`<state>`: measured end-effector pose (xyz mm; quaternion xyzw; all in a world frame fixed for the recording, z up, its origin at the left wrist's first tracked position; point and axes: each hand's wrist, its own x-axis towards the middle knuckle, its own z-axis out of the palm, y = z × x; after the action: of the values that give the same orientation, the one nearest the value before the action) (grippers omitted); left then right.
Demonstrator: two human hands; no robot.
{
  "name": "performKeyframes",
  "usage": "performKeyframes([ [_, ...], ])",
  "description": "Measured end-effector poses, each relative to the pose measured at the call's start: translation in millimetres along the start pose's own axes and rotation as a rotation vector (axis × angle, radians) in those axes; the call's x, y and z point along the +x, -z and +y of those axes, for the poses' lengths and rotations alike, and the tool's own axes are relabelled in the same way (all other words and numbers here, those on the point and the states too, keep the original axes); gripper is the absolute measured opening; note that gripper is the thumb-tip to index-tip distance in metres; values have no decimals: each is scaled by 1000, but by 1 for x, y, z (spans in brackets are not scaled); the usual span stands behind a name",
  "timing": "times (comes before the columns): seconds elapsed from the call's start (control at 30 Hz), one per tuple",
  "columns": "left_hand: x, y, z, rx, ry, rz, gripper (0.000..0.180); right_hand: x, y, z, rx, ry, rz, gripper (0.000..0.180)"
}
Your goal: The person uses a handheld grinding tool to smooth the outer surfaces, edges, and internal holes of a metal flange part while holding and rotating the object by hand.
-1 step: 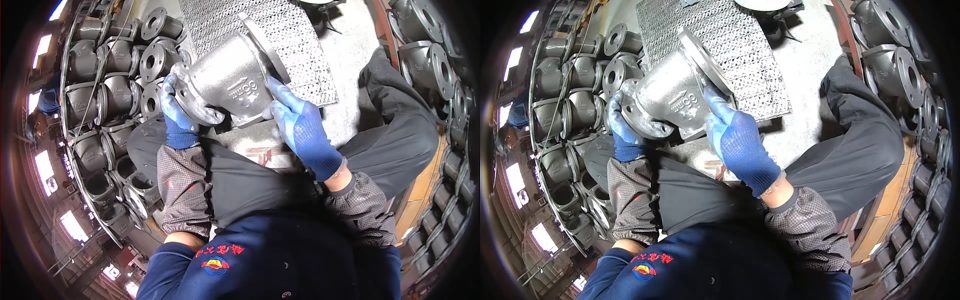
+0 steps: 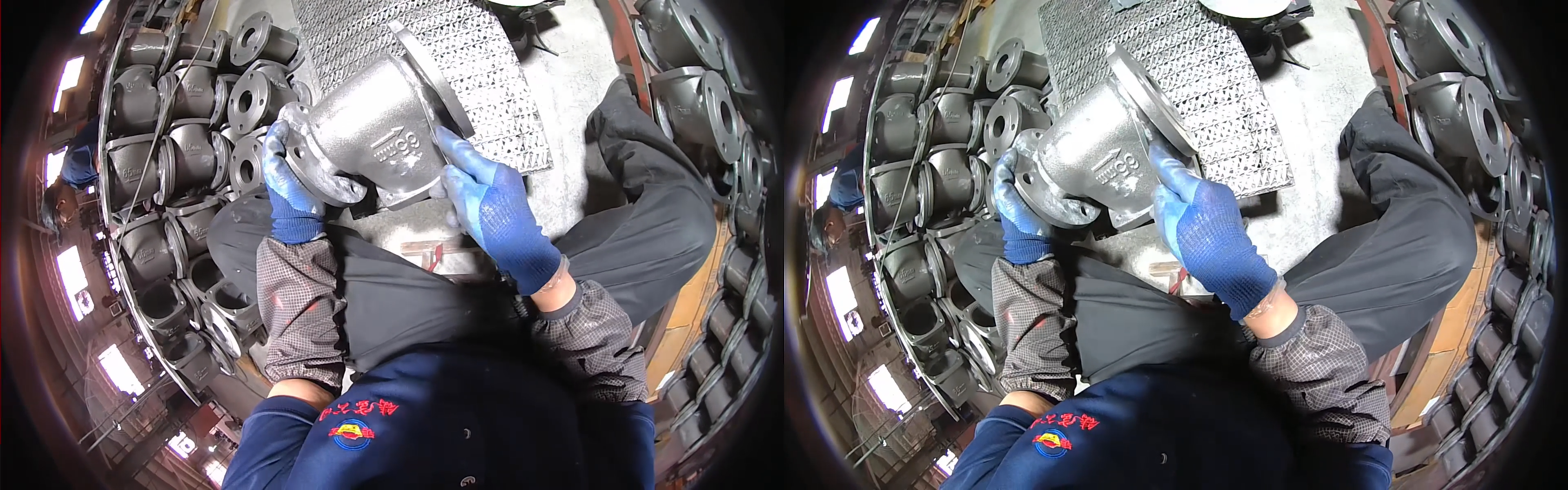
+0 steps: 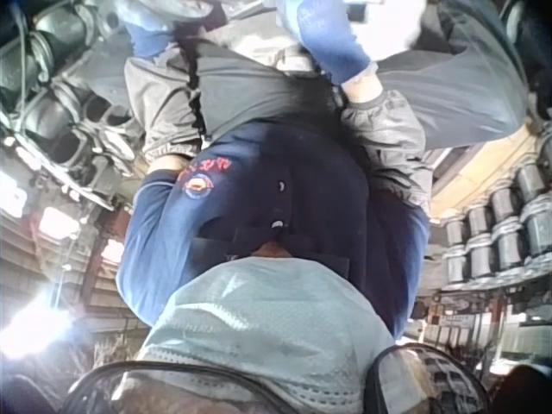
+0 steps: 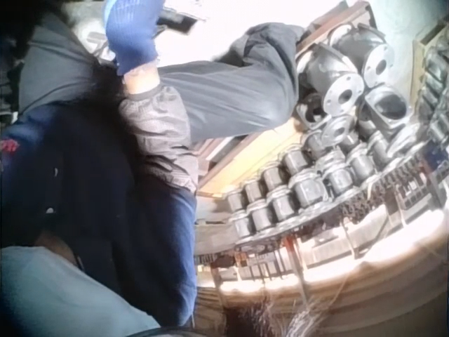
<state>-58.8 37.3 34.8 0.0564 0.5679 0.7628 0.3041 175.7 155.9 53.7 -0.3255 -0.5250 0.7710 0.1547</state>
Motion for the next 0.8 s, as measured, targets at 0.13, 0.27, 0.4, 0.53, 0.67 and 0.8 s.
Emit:
performKeyframes([
  [0.13,-7,-12,4,18,11,50,38,-4,4,-12,54,-112,-28,41],
  [0.27,-12,-21,5,83,-54,69,38,-6,0,-9,225,-124,42,43],
  [0.4,-10,-19,4,53,-52,75,36,-3,-3,-10,174,-109,10,45],
  [0.53,-6,-18,8,-27,74,47,36,0,1,1,100,16,-96,45],
  [0.67,-4,-9,4,-47,49,18,36,-5,12,-12,8,51,-128,45],
  [0.8,-8,-18,7,-46,55,42,39,-4,15,-25,19,-85,-68,44],
])
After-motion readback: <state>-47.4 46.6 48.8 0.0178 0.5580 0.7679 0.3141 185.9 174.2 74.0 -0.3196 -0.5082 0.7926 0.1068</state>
